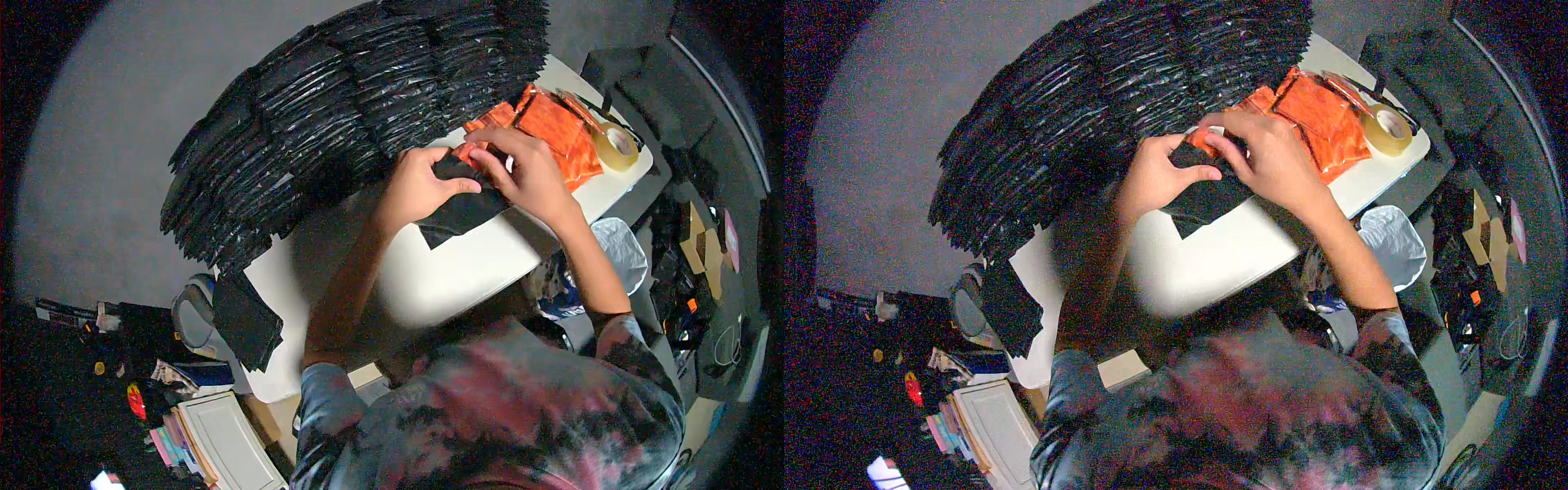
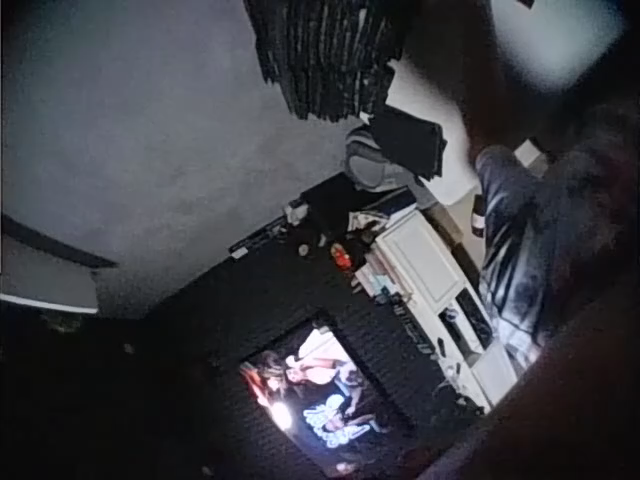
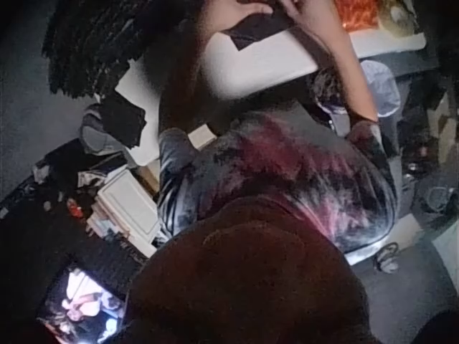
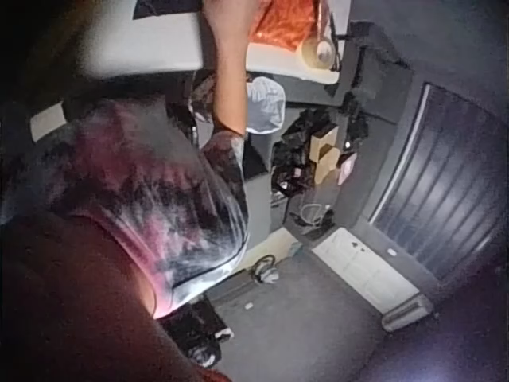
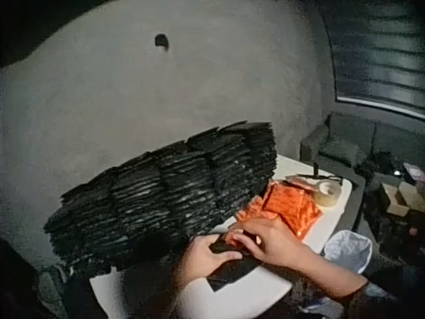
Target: The person is seen packing small orange items into black mailer bags at a table.
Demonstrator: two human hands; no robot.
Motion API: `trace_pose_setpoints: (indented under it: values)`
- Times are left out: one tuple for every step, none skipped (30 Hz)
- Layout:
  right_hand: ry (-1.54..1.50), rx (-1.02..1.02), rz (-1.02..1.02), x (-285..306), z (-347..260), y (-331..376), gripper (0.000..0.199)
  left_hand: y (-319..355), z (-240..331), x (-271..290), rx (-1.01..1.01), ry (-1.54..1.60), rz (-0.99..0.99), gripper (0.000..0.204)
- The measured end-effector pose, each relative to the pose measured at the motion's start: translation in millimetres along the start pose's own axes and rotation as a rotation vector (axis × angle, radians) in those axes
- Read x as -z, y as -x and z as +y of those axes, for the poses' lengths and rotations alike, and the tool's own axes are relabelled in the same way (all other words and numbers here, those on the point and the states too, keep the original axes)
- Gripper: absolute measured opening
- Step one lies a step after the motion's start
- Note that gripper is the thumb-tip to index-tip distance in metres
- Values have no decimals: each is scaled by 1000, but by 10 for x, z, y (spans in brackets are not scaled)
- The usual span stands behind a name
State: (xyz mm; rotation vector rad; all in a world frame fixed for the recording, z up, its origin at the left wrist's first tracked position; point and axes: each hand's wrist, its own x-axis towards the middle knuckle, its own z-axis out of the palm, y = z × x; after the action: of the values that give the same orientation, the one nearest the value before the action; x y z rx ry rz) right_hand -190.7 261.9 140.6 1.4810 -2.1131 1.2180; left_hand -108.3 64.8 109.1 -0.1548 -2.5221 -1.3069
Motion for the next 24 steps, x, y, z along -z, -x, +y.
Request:
trace_pose_setpoints:
  values:
    - [-62, -80, -59, 9, -67, -41, 25, 10, -29, -5, -22, 16, 28, 39]
    - [-124, -161, -118, 23, -110, -74, 28, 14, -54, -11, -44, 32, 56, 39]
    - [-123, -156, -120, 51, -147, -93, 28, 20, -50, -7, -45, 31, 60, 39]
    - [-88, -147, -65, 83, -173, -104, 31, 18, -43, -8, -32, 102, 131, 38]
    - [-52, -137, -10, 112, -191, -107, 35, 20, -28, -8, -19, 173, 201, 37]
    - [-40, -75, 14, 126, -149, -99, 39, 10, 2, 0, -53, 185, 247, 36]
    - [-44, -70, 8, 133, -147, -102, 39, 10, -3, 8, -49, 183, 255, 36]
    - [68, -1, 2, 145, -158, -107, 38, 13, -15, 15, 0, 202, 303, 38]
    - [188, 60, 1, 169, -187, -76, 37, 32, 9, -4, 46, 226, 341, 40]
    - [180, 5, -6, 150, -205, -70, 37, 43, 59, -20, 30, 275, 370, 44]
    - [182, 0, -7, 151, -189, -57, 37, 56, 45, -55, 32, 279, 366, 44]
    - [187, 41, 30, 156, -161, -86, 36, 55, 12, -66, 16, 276, 403, 43]
    - [192, 81, 67, 166, -143, -104, 35, 56, -25, -80, 0, 272, 439, 43]
    - [231, 73, 24, 206, -185, -89, 27, 53, -71, -96, -1, 271, 443, 43]
    - [230, 74, 23, 219, -167, -75, 27, 53, -113, -129, -85, 312, 459, 47]
    - [244, 64, -28, 224, -142, -61, 24, 55, -156, -158, -168, 353, 476, 53]
    - [258, 55, -78, 214, -122, -49, 20, 66, -200, -182, -251, 392, 492, 59]
    - [223, 82, -96, 192, -95, -39, 16, 117, -190, -179, -185, 417, 462, 64]
    - [225, 79, -95, 182, -70, -9, 16, 154, -240, -177, -185, 419, 459, 64]
    - [188, 62, -131, 176, -53, 37, 16, 196, -334, -180, -251, 368, 414, 64]
    - [146, 46, -168, 154, -37, 85, 15, 251, -355, -137, -314, 313, 369, 63]
    - [171, 64, -152, 133, -16, 129, 13, 331, -377, -65, -315, 182, 338, 50]
    - [167, 63, -152, 133, -10, 126, 13, 354, -397, -4, -312, 179, 337, 50]
    - [100, 54, -172, 134, -21, 121, 13, 380, -355, 63, -376, 54, 320, 47]
